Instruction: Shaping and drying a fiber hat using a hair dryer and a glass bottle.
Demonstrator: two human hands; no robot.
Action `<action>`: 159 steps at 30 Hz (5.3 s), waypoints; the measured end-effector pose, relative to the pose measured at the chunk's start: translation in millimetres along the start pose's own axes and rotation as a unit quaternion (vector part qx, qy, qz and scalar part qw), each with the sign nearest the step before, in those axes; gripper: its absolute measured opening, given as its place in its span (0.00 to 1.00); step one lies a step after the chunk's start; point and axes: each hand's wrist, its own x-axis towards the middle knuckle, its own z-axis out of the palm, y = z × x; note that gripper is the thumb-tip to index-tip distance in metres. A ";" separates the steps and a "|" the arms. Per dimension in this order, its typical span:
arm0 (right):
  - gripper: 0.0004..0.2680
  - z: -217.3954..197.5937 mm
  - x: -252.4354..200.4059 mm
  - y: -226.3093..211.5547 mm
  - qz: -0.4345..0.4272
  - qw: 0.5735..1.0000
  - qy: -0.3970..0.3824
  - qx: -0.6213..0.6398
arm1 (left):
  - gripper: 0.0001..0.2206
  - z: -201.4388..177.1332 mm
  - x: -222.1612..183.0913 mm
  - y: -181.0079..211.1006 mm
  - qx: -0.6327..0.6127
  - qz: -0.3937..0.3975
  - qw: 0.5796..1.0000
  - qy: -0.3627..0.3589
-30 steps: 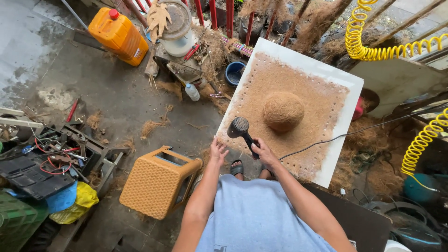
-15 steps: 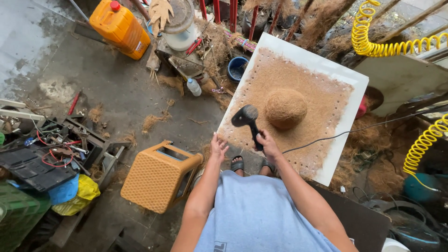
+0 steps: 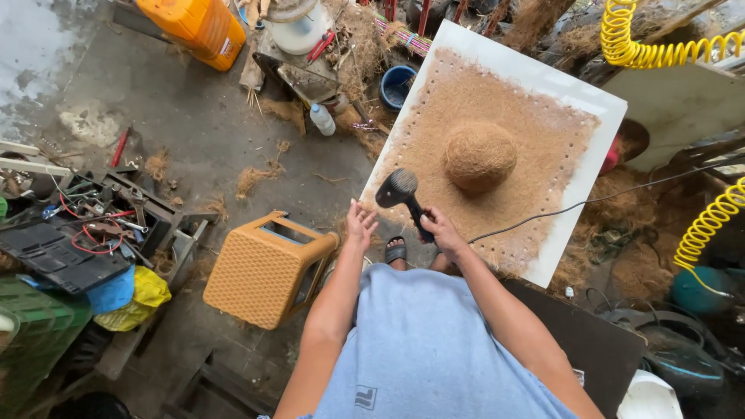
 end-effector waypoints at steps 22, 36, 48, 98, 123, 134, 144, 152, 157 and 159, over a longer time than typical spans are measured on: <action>0.13 27.3 -4.7 -9.8 -0.009 0.999 -0.023 -0.032 | 0.42 -2.0 -0.8 -2.7 0.013 -0.021 1.000 -0.013; 0.17 -102.2 -91.4 15.7 0.069 0.988 0.075 -0.118 | 0.38 -25.4 22.6 -13.7 0.048 -0.036 0.998 -0.004; 0.15 -243.1 -247.1 49.4 0.004 0.954 0.300 -0.011 | 0.10 -26.4 39.6 -32.3 0.113 -0.019 0.991 0.069; 0.12 15.5 3.6 -35.2 -0.023 1.000 -0.015 0.003 | 0.43 12.5 16.9 2.5 -0.018 -0.046 0.998 -0.036; 0.12 16.5 -22.8 -29.8 0.009 1.000 -0.014 -0.019 | 0.42 -14.3 40.1 -10.7 -0.002 -0.054 0.998 -0.032; 0.13 -83.3 -138.4 20.9 0.048 0.991 0.121 -0.016 | 0.48 -1.2 -9.7 3.2 -0.013 -0.058 0.998 -0.023; 0.14 -204.1 -266.7 92.6 -0.016 0.936 0.348 0.054 | 0.31 -18.7 -11.6 -34.4 0.182 -0.068 0.981 -0.023; 0.11 -171.0 -261.2 90.1 -0.058 0.906 0.391 0.152 | 0.09 24.9 -29.1 -71.8 0.455 0.031 0.880 -0.136; 0.11 -167.6 -249.5 88.0 -0.066 0.918 0.356 0.159 | 0.15 138.7 -74.2 -45.2 0.553 0.220 0.774 -0.215; 0.12 -168.5 -248.3 86.4 -0.061 0.924 0.340 0.161 | 0.19 179.9 -84.5 -33.2 0.589 0.273 0.729 -0.215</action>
